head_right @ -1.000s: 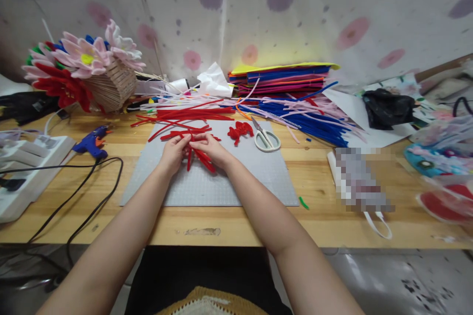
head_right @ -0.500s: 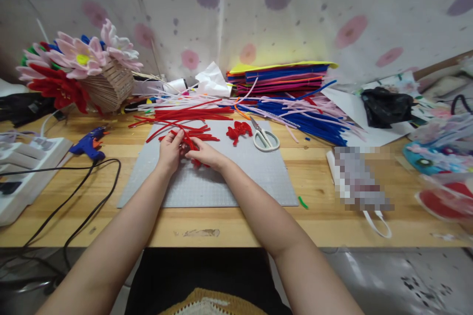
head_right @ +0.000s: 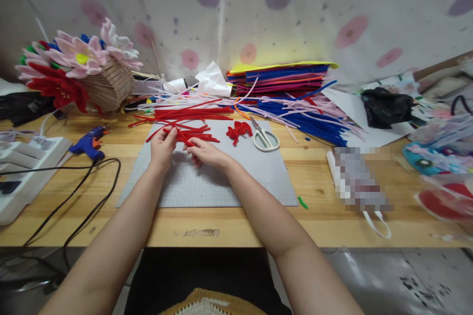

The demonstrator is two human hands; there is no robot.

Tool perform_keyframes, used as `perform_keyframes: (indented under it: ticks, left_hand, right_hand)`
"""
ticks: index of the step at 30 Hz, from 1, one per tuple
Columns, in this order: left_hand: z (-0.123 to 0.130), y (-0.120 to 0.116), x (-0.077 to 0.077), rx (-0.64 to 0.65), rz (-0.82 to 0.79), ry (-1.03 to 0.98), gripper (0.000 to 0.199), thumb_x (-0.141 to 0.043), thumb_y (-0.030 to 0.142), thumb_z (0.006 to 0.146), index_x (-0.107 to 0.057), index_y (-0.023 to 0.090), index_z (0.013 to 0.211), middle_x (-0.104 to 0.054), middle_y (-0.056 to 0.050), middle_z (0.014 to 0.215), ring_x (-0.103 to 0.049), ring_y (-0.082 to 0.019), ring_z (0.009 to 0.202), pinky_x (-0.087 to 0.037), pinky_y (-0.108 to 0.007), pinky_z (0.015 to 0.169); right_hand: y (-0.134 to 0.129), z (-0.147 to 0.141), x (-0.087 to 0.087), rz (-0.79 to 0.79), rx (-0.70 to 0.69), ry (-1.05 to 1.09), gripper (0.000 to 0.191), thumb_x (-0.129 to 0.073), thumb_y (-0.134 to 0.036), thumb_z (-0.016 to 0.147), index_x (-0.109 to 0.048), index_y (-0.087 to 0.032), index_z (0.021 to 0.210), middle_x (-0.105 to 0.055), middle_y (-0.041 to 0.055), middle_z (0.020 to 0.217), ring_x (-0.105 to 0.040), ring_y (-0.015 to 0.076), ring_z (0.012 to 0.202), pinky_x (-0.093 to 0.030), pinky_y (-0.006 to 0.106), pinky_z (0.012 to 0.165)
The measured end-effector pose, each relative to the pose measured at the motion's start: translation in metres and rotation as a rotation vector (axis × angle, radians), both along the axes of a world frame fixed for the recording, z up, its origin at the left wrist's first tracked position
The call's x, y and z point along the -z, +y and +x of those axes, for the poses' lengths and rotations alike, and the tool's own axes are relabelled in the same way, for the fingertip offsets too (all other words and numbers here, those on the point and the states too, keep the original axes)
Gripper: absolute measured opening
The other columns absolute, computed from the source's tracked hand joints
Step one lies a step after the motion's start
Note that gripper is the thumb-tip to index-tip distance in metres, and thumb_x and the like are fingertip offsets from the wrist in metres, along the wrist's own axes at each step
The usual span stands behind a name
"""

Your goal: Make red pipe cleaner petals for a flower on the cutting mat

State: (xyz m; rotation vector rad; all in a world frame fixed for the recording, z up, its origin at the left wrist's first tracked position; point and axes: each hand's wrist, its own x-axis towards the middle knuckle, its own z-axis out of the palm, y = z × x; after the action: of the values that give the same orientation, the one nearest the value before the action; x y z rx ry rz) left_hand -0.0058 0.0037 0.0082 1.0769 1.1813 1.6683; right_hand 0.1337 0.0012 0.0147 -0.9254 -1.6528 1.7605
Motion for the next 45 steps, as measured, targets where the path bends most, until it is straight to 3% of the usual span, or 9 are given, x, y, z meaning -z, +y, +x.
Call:
perform_keyframes:
  ticks: [4,8,13,15,22,27,32,37,45]
  left_hand:
    - [-0.005,0.0,-0.006,-0.001,0.001,-0.086,0.023,-0.064,0.036,0.064,-0.054,0.017,0.068,-0.036,0.008,0.045,-0.027,-0.003,0.037,-0.019,-0.018,0.038]
    - [-0.009,0.0,-0.008,0.016,-0.015,-0.161,0.025,-0.067,0.036,0.061,-0.057,0.016,0.07,-0.034,0.009,0.043,-0.023,-0.002,0.035,-0.016,-0.018,0.036]
    - [-0.006,-0.006,-0.006,0.384,-0.191,-0.136,0.038,-0.06,0.047,0.066,-0.063,0.013,0.081,-0.035,0.006,0.042,-0.032,-0.004,0.035,-0.019,-0.019,0.035]
    - [-0.003,-0.009,-0.004,0.466,-0.214,-0.087,0.036,-0.063,0.046,0.065,-0.063,0.013,0.08,-0.038,0.005,0.041,-0.038,-0.005,0.036,-0.023,-0.019,0.035]
    - [-0.002,-0.007,0.003,0.331,-0.169,-0.142,0.031,-0.067,0.041,0.063,-0.061,0.013,0.074,-0.041,0.006,0.045,-0.04,-0.004,0.037,-0.031,-0.016,0.036]
    - [-0.008,-0.004,0.001,0.21,-0.126,-0.198,0.029,-0.067,0.041,0.064,-0.059,0.013,0.069,-0.04,0.007,0.042,-0.035,-0.002,0.035,-0.029,-0.014,0.035]
    - [-0.01,-0.005,0.0,0.178,-0.108,-0.225,0.027,-0.066,0.039,0.065,-0.058,0.013,0.068,-0.042,0.007,0.042,-0.035,-0.003,0.035,-0.028,-0.014,0.035]
    - [-0.011,-0.003,0.006,0.157,-0.101,-0.213,0.026,-0.065,0.038,0.066,-0.059,0.013,0.069,-0.043,0.007,0.042,-0.036,-0.003,0.036,-0.028,-0.014,0.035]
    - [-0.011,-0.001,0.008,-0.012,-0.088,-0.159,0.023,-0.061,0.037,0.07,-0.059,0.014,0.069,-0.048,0.005,0.043,-0.039,-0.003,0.034,-0.028,-0.015,0.035]
  right_hand:
    - [-0.004,0.003,-0.005,-0.043,-0.058,-0.016,0.018,-0.044,-0.035,0.08,-0.052,-0.018,0.081,-0.045,-0.0032,0.064,-0.041,0.005,0.045,-0.042,0.018,0.04]
    - [-0.004,0.005,-0.003,-0.138,-0.097,0.024,0.03,-0.045,-0.046,0.08,-0.055,-0.018,0.084,-0.047,-0.0021,0.065,-0.039,0.005,0.045,-0.042,0.019,0.04]
    - [-0.002,0.006,0.002,-0.244,-0.127,0.131,0.033,-0.045,-0.048,0.08,-0.055,-0.017,0.085,-0.051,-0.0004,0.068,-0.04,0.0056,0.045,-0.044,0.021,0.041]
    - [-0.001,0.007,0.003,-0.253,-0.134,0.19,0.036,-0.042,-0.05,0.081,-0.054,-0.017,0.084,-0.053,0.0003,0.069,-0.039,0.0055,0.044,-0.042,0.02,0.039]
    - [0.0,0.009,0.008,-0.297,-0.103,0.157,0.04,-0.036,-0.051,0.083,-0.055,-0.016,0.085,-0.049,-0.0028,0.057,-0.024,0.0021,0.033,-0.02,0.015,0.029]
    - [0.003,0.006,0.013,-0.287,0.088,0.149,0.029,-0.04,-0.045,0.083,-0.051,-0.018,0.083,-0.043,-0.006,0.051,-0.029,0.0033,0.034,-0.026,0.015,0.031]
    - [0.004,0.002,0.017,-0.009,0.28,0.068,0.024,-0.048,-0.043,0.078,-0.048,-0.019,0.077,-0.043,-0.0071,0.053,-0.035,0.0036,0.038,-0.033,0.016,0.035]
    - [0.002,0.0,0.018,0.149,0.255,0.043,0.021,-0.05,-0.039,0.076,-0.046,-0.019,0.071,-0.043,-0.0083,0.046,-0.035,0.0042,0.035,-0.03,0.016,0.035]
    - [-0.001,-0.004,0.016,0.117,0.183,0.08,0.022,-0.053,-0.037,0.075,-0.044,-0.018,0.067,-0.043,-0.0085,0.043,-0.035,0.0039,0.034,-0.028,0.016,0.035]
